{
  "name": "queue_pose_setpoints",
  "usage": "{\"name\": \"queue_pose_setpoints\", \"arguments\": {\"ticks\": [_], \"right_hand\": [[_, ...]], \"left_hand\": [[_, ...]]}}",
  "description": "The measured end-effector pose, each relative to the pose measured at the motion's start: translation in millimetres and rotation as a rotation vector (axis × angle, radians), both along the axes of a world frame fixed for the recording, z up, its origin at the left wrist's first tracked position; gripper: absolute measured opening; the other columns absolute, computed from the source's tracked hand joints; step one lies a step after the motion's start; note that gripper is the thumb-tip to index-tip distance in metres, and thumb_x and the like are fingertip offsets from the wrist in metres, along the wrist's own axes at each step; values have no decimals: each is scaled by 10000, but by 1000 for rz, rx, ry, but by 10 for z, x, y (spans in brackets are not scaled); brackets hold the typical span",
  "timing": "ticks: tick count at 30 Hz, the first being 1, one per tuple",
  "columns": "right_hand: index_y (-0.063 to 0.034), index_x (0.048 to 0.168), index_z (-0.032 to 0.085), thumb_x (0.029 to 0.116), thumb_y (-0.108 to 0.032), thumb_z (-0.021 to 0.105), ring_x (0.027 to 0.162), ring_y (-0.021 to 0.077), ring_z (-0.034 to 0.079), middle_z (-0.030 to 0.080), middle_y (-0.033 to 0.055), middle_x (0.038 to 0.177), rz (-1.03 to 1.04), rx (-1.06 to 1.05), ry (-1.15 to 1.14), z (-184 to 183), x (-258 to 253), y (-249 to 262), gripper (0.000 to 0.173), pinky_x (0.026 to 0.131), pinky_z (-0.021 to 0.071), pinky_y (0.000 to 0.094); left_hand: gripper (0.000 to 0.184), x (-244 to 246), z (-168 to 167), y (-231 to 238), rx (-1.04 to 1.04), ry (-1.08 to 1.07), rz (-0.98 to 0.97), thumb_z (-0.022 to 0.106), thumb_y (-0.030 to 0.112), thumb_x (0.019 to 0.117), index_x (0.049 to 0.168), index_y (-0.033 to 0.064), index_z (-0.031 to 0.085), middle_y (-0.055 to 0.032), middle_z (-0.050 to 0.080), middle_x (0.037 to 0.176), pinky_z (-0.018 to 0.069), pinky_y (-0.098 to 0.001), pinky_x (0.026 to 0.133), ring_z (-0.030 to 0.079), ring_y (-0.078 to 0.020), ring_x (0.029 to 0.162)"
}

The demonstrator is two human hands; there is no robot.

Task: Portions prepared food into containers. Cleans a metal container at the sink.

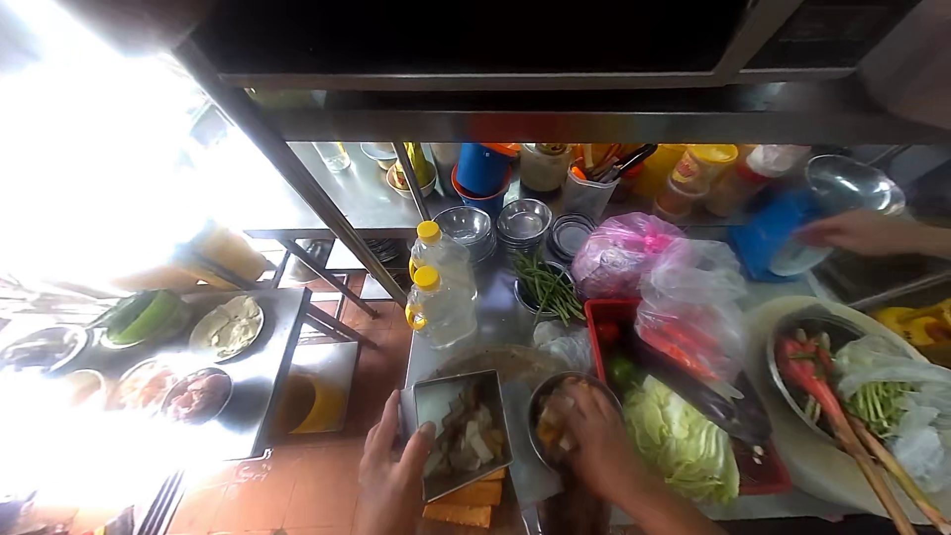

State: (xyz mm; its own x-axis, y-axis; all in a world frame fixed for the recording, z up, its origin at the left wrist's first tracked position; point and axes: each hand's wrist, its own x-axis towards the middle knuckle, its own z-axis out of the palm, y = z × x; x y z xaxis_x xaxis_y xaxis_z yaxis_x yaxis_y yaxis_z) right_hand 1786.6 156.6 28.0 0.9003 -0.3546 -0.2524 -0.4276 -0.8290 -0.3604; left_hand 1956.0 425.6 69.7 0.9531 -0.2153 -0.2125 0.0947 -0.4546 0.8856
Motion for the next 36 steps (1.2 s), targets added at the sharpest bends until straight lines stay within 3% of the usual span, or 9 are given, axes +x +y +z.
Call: {"name": "queue_pose_setpoints", "arguments": {"ticks": [8,12,15,18,20,23,29,32,36], "right_hand": [[-236,1360,671,1000,-349,602,1423,271,476,562,67,1486,-95,-48,-155,186,-120,-85,384,1159,441,451],[-195,1331,690,1059,-374,499,1435,267,468,578,65,1477,-151,-51,-209,245,-163,-48,378,1180,413,465],[-143,1257,723,1069,-296,507,1274,181,618,679,51,1320,-72,107,-379,687,-4,165,325,1081,523,385],[-167,1250,704,1025,-403,582,1331,245,566,638,62,1381,188,175,-273,866,316,480,348,1108,487,483],[-247,1446,579,1006,-532,551,1456,306,437,506,54,1553,211,78,-60,886,470,586,525,1148,390,624],[-195,1512,515,1007,-336,572,1463,395,407,480,110,1573,133,-38,63,1011,451,683,527,1093,326,750],[-59,1408,599,916,-340,640,1320,433,544,612,220,1399,78,-298,84,1225,451,636,567,1060,449,583],[59,1511,432,991,-361,592,1484,442,365,430,274,1565,82,-31,278,1337,562,582,688,1229,260,590],[9,1314,616,992,-375,620,1221,416,613,647,253,1273,92,220,275,1365,590,488,501,1011,496,607]], "left_hand": [[826,-44,1,30,-6,12,-36,640,606,845,1558,228,463,-93,572,1422,508,-472,1027,559,-227,1288],[814,-72,69,-26,-28,-15,-100,658,473,865,1565,124,435,-186,558,1417,506,-457,1015,566,-265,1264],[830,-113,147,-154,-57,-50,-159,693,385,854,1570,77,408,-241,518,1417,515,-444,988,553,-299,1243],[852,-225,231,-352,-56,-165,-244,729,439,816,1542,81,462,-209,549,1394,532,-457,962,561,-288,1236],[882,-274,290,-491,-68,-249,-292,746,483,790,1535,94,478,-171,561,1361,552,-421,932,572,-249,1205],[902,-285,345,-615,-65,-322,-333,749,527,767,1526,109,498,-156,568,1351,530,-445,978,556,-251,1221],[904,-373,305,-754,-50,-324,-316,745,521,745,1530,146,500,-118,577,1324,528,-440,963,549,-238,1211],[904,-382,319,-817,-113,-310,-315,760,522,736,1514,129,519,-135,574,1335,520,-444,983,541,-246,1229],[859,-373,260,-838,-114,-119,-236,738,523,746,1500,161,542,-109,592,1301,552,-430,927,589,-219,1166]]}}
